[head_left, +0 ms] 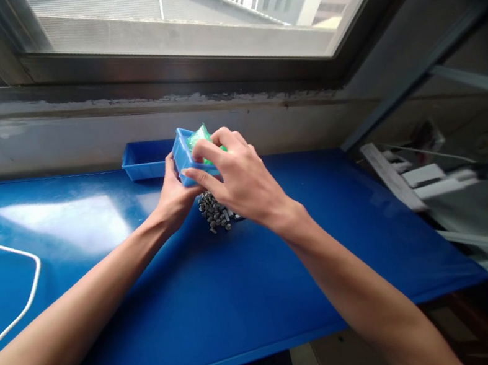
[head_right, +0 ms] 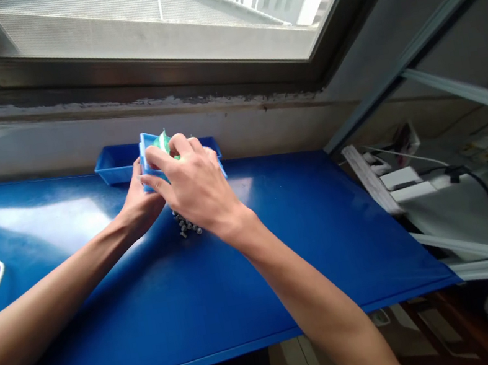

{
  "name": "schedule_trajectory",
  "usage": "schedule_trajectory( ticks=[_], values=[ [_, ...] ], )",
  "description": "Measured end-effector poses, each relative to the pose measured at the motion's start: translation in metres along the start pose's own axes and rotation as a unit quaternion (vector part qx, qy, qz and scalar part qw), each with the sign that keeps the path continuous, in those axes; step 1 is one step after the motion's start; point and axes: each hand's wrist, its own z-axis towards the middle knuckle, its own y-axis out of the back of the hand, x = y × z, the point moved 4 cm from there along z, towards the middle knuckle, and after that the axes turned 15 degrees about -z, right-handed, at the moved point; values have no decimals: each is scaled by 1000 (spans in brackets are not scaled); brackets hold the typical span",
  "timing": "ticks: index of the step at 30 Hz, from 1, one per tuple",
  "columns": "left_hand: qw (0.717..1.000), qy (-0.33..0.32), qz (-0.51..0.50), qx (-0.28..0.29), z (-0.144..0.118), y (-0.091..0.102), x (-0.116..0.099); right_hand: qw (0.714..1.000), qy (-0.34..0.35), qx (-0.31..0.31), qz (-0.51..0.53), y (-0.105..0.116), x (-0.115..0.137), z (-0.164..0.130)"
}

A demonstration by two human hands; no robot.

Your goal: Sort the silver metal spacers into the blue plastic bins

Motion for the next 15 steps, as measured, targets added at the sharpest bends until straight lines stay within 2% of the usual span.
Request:
schedule_trajectory(
  ticks=[3,6,9,11,13,15],
  values=[
    [999,4,-27,-28,-5,14,-10,999,15,4,38,3,4,5],
    [998,-1,-41,-53,-10,22,-21,997,-3,-51,65,6,-4,3],
    [997,12,-35,-61,-14,27,-28,988,-80,-112,71,-3,-27,-8],
    [998,22,-14,-58,-16,31,-32,979,-140,-130,73,-17,-47,-20],
    [998,30,20,-44,-17,36,-34,966,-203,-125,104,-33,-68,-34],
    [998,28,53,-22,-18,40,-35,953,-248,-88,153,-51,-85,-46]
  ],
)
